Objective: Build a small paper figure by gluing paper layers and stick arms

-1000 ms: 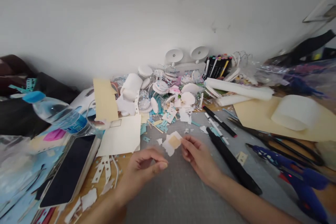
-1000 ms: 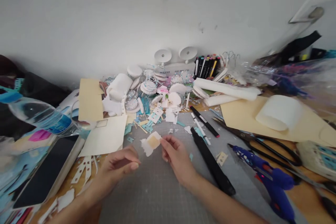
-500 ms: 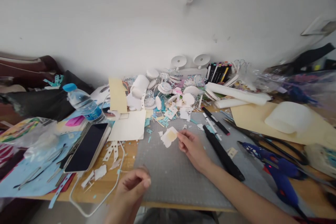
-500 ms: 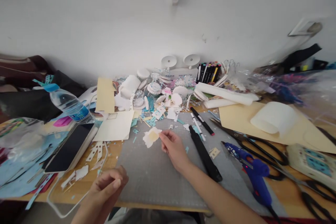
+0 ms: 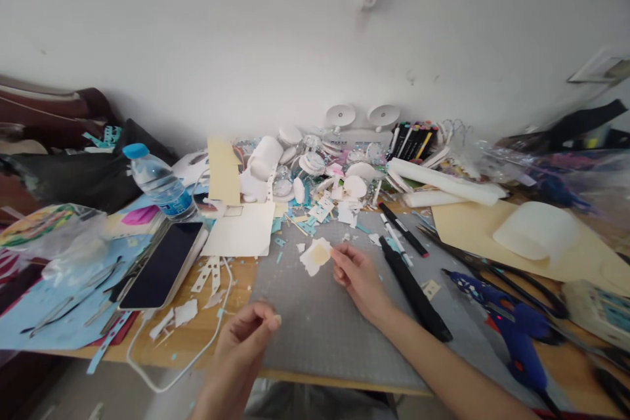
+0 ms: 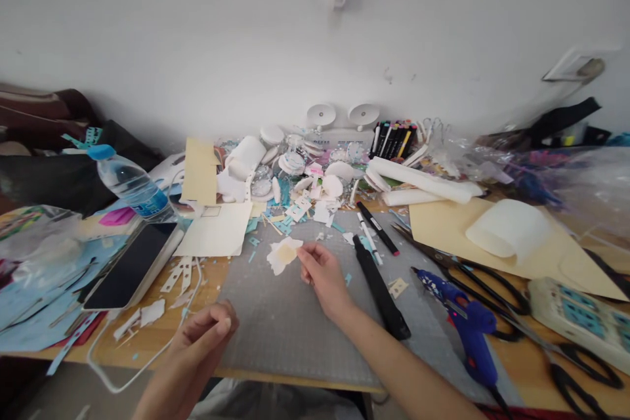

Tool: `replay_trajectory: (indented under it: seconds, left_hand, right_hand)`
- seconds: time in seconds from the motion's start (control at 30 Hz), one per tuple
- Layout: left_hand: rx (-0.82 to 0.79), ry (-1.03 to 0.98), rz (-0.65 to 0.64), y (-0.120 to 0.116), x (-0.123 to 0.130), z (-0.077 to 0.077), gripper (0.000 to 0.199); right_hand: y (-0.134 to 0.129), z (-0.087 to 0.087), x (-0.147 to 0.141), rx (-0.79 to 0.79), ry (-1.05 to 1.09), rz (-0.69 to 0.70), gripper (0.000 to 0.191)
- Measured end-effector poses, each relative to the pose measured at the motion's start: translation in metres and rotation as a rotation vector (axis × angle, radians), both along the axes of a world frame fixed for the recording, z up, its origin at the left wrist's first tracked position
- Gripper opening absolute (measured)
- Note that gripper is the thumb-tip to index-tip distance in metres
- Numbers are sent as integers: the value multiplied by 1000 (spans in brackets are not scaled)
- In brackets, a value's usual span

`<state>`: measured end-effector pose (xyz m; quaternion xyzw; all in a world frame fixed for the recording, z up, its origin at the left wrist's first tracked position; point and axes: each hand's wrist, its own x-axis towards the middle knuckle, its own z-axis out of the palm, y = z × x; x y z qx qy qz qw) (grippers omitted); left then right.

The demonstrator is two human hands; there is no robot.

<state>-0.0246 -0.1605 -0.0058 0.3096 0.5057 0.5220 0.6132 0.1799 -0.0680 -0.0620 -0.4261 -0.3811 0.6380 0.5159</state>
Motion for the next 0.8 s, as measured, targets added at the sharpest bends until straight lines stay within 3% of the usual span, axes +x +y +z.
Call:
replay_trajectory:
  seconds: [0.23, 0.47, 0.8]
  left_hand:
    - [32, -27, 93, 24, 6, -1, 37]
    - [14, -48, 19, 47, 15, 4, 38]
    - [-4, 12, 4, 41, -8, 0, 35]
  right_hand:
    - [-4, 9, -2, 18, 23, -45, 19]
    - [-3, 19, -6, -35, 30, -83, 41]
    - [-7, 25, -7, -97, 26, -26, 38]
